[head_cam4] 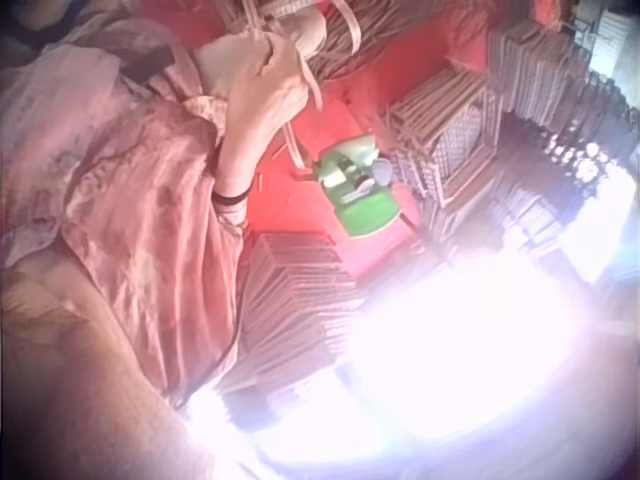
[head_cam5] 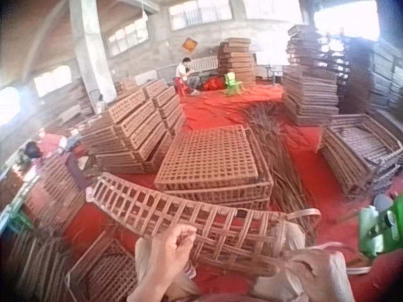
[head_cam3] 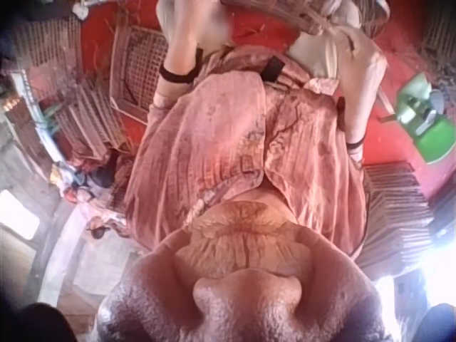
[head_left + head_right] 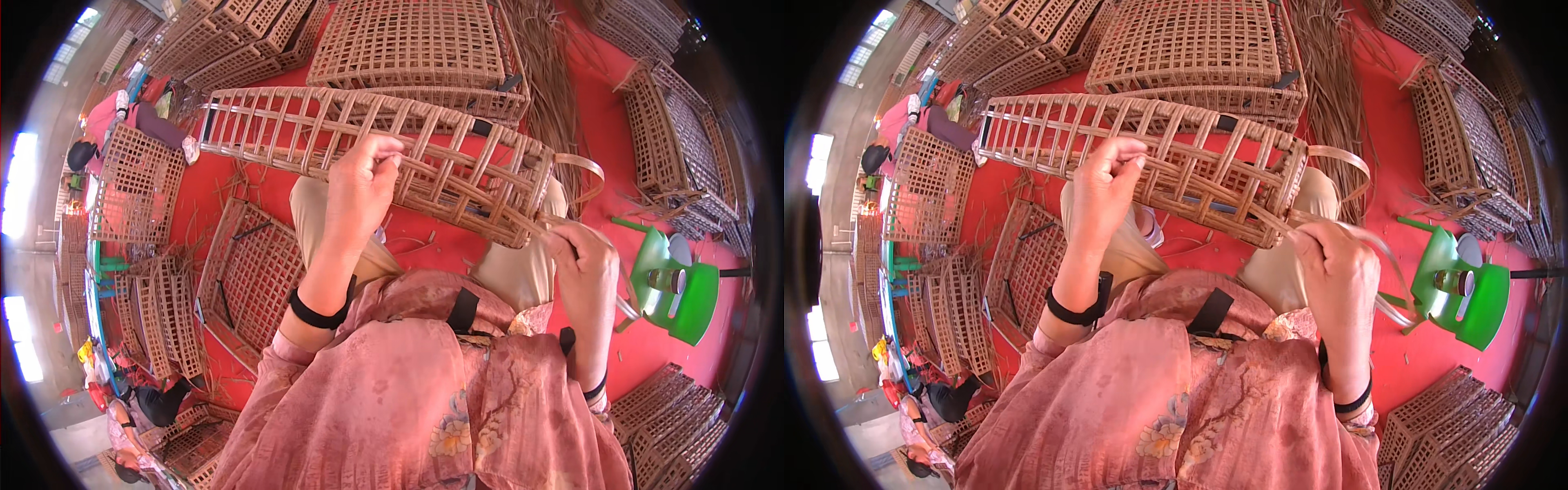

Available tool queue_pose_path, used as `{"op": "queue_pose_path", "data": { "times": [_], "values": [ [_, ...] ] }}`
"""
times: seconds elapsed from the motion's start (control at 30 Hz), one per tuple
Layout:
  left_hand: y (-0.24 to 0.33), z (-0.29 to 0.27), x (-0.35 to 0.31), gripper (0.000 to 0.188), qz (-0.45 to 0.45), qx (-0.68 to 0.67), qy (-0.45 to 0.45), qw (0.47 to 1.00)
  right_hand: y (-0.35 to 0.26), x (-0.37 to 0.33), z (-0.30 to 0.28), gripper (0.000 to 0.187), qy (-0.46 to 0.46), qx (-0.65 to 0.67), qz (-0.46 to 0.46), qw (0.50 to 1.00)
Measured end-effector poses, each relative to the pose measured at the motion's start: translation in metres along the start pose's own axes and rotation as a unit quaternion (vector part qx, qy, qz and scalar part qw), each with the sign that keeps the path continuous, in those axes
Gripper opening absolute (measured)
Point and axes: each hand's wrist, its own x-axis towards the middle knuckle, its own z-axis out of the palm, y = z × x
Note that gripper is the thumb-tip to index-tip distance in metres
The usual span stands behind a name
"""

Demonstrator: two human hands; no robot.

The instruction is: Weaving bamboo strips onto a rectangular frame to construct a basket or trap structure.

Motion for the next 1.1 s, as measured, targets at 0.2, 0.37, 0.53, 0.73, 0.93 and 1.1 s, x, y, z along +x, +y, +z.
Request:
{"op": "queue_pose_path", "data": {
  "times": [0.2,0.37,0.53,0.73,0.93,1.1],
  "values": [
    [-0.008,-0.005,-0.002,0.014,0.130,0.207,0.025,0.969,0.002,0.015,0.008,0.014,-0.031,-0.019,-0.011,0.999],
    [-0.005,-0.015,-0.003,0.021,0.095,0.162,0.034,0.982,0.001,0.023,0.012,0.014,-0.056,0.001,-0.001,0.998],
    [-0.006,-0.025,0.012,0.028,0.013,0.266,-0.073,0.961,0.001,0.027,0.019,0.013,-0.067,0.012,0.009,0.998],
    [-0.032,-0.045,0.026,0.018,-0.058,0.022,-0.055,0.997,0.000,0.020,0.008,0.011,-0.083,0.053,0.066,0.993],
    [-0.047,-0.052,0.024,0.010,0.065,0.157,0.028,0.985,0.007,0.025,0.001,0.012,-0.065,0.021,0.018,0.998],
    [-0.046,-0.056,0.022,0.016,0.058,0.223,0.022,0.973,0.010,0.031,0.013,0.011,-0.087,0.023,-0.026,0.996]
  ]
}}
